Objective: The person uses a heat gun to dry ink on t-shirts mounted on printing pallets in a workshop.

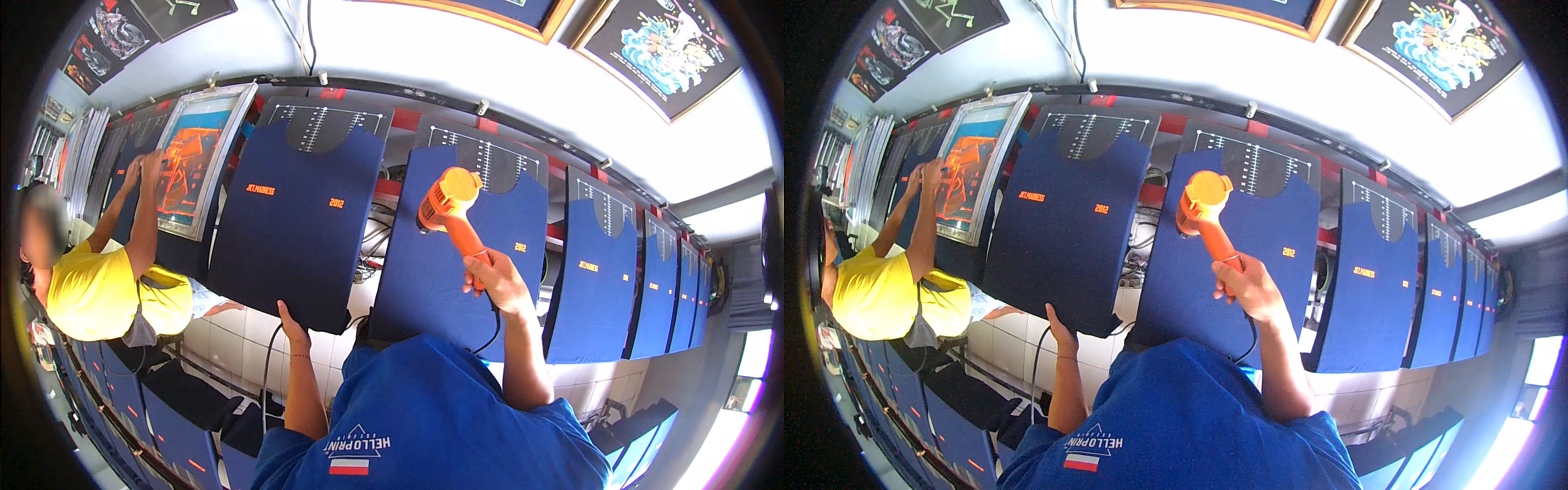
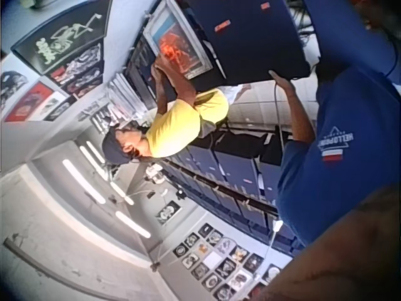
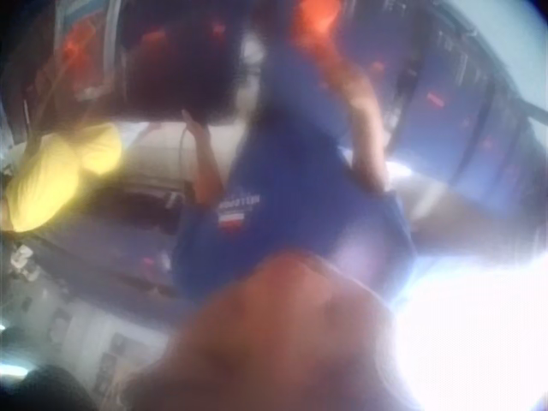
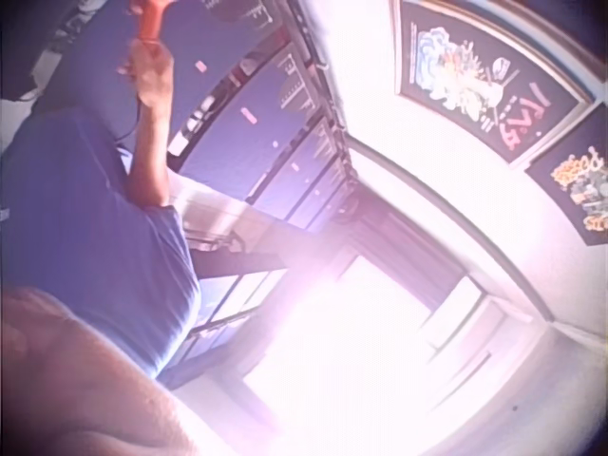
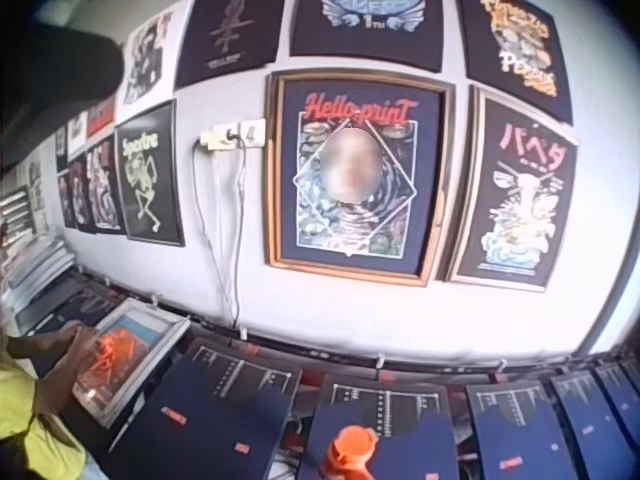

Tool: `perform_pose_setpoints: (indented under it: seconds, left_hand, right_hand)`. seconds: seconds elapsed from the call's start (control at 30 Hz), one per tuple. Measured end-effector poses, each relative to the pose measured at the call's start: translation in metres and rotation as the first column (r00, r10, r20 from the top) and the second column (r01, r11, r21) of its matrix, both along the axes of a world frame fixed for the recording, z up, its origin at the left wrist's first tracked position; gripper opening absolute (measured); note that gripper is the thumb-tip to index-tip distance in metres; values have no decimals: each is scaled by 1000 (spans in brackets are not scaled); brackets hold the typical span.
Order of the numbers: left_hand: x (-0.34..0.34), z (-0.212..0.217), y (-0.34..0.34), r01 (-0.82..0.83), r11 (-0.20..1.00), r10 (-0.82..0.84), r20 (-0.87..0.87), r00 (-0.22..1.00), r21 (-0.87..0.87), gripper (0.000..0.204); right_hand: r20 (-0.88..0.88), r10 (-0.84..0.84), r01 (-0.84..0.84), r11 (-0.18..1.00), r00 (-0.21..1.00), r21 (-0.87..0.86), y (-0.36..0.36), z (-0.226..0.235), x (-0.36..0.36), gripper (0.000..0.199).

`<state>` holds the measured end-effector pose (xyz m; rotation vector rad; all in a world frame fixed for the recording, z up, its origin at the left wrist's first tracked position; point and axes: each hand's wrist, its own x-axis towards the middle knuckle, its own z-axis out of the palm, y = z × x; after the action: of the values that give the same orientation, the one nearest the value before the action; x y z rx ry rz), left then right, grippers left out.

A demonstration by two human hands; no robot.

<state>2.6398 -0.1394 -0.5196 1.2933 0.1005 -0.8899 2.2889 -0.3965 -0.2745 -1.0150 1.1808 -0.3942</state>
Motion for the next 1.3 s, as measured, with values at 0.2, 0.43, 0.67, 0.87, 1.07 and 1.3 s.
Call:
perform_pose_setpoints:
  seconds: [0.2, 0.43, 0.67, 0.87, 1.07, 1.3]
  left_hand:
    - [-2, 4, -2, -2, 999, 0, 54, 999, 35, 69]
    - [-2, 4, -3, 7, 1000, -8, 50, 999, 29, 68]
    - [-4, 5, -3, -12, 999, 10, 48, 999, 48, 69]
    - [-3, 6, -3, -11, 998, 8, 39, 999, 64, 70]
    - [-1, 0, -2, -5, 1000, 4, 33, 999, 30, 69]
    - [-5, 10, -5, -17, 999, 15, 38, 999, 45, 70]
  right_hand:
    - [-51, 27, -29, 999, 998, -34, 1, 5, 1, 25]
    - [-49, 22, -25, 998, 999, -55, 1, 4, -2, 25]
    - [-99, 9, -15, 998, 995, -65, 2, 3, -4, 26]
    - [-131, -11, 1, 997, 991, -73, 5, 4, -8, 28]
    - [-111, -31, 23, 997, 993, -70, 5, 5, -18, 27]
    - [-128, -43, 31, 995, 991, -90, 6, 3, -21, 29]
